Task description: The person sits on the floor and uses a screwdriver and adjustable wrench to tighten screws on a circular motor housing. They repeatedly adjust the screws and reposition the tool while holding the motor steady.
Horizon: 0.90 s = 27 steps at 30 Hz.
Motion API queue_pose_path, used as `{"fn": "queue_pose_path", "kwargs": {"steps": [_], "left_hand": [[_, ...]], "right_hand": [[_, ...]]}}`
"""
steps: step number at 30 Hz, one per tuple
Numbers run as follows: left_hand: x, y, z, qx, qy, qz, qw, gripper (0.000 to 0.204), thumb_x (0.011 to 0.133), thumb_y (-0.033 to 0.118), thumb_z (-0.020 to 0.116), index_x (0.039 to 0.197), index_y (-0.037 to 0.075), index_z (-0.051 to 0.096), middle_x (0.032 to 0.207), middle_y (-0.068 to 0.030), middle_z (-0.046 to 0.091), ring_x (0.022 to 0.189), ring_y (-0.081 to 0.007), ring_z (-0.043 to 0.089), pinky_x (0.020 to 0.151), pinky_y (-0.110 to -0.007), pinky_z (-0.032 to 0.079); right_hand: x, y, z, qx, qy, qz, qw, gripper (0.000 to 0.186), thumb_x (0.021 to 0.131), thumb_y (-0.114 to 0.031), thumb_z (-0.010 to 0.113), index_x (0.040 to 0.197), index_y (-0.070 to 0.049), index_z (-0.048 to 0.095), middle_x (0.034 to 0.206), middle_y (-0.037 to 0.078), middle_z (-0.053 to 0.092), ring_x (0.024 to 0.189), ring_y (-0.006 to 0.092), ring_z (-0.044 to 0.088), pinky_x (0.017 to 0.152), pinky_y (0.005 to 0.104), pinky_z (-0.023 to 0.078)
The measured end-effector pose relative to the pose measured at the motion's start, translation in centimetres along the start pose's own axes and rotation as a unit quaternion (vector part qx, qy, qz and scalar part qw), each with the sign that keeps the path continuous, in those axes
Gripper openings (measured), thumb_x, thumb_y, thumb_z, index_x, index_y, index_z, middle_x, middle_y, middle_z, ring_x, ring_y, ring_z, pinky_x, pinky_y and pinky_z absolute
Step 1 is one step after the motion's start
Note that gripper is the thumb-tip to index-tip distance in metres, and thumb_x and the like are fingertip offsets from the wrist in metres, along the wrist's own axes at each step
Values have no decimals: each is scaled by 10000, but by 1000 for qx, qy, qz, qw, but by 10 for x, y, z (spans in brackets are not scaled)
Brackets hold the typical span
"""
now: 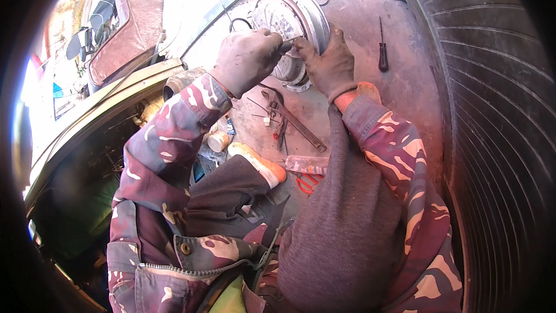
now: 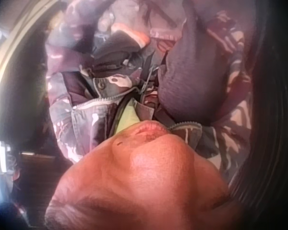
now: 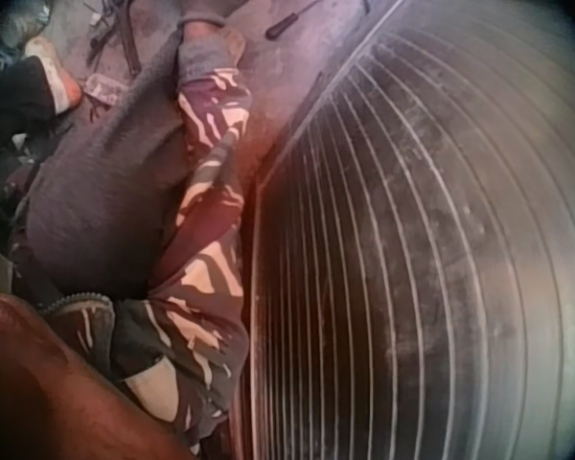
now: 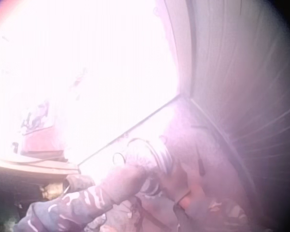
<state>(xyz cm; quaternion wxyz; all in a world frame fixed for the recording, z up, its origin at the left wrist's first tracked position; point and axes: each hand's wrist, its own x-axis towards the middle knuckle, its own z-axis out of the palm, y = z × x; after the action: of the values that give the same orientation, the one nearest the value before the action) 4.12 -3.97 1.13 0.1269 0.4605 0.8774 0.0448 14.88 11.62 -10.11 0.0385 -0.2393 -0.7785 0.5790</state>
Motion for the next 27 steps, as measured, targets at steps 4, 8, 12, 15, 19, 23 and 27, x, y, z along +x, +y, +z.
{"fn": "queue_pose_path", "kwargs": {"steps": [4,8,12,15,19,23,27], "left_hand": [[4,-6,6,49,27,44,997,238,1000,337,723,909,117,718,810,-111,681,737,-350,720,647,-471,569],[6,3,5,8,-4,-24,1000,309,998,396,733,1039,90,750,901,-138,729,841,-354,746,717,-457,590],[-5,13,-1,-86,77,-141,983,500,1019,517,719,1152,36,738,979,-156,774,914,-312,777,793,-438,605],[-21,11,-9,-284,3,-359,889,745,1028,681,608,1252,-21,719,999,-196,781,1012,-347,774,905,-465,605],[-29,5,-9,-600,-114,-465,641,702,1101,647,528,1112,-33,701,857,-106,733,665,-167,691,595,-263,541],[-20,10,4,-663,-71,-436,604,620,1129,597,506,1040,11,686,721,-60,647,507,-162,565,460,-280,453],[-11,6,0,-659,-76,-471,582,560,1131,548,543,1010,20,686,705,-41,622,498,-148,534,448,-265,427]], "right_hand": [[1,3,1,-8,-2,-6,1000,860,929,-571,790,1443,55,501,1244,304,707,1141,445,732,988,484,576],[0,4,0,7,-2,-9,1000,821,943,-549,782,1443,41,506,1249,301,706,1145,455,727,991,487,573],[0,5,0,1,2,-16,1000,803,944,-539,785,1443,28,511,1243,296,710,1147,455,726,994,491,571],[1,7,1,25,-4,-10,1000,824,933,-544,795,1446,35,507,1252,300,710,1154,452,726,1000,490,569],[1,8,3,27,-9,13,1000,851,921,-545,804,1452,46,500,1258,307,712,1162,451,725,1007,482,568],[0,8,3,17,2,4,1000,846,921,-537,804,1449,51,500,1253,309,714,1166,447,726,1015,477,566],[0,6,0,18,-18,30,999,831,926,-532,799,1438,52,503,1258,313,710,1168,446,725,1022,477,563]]}}
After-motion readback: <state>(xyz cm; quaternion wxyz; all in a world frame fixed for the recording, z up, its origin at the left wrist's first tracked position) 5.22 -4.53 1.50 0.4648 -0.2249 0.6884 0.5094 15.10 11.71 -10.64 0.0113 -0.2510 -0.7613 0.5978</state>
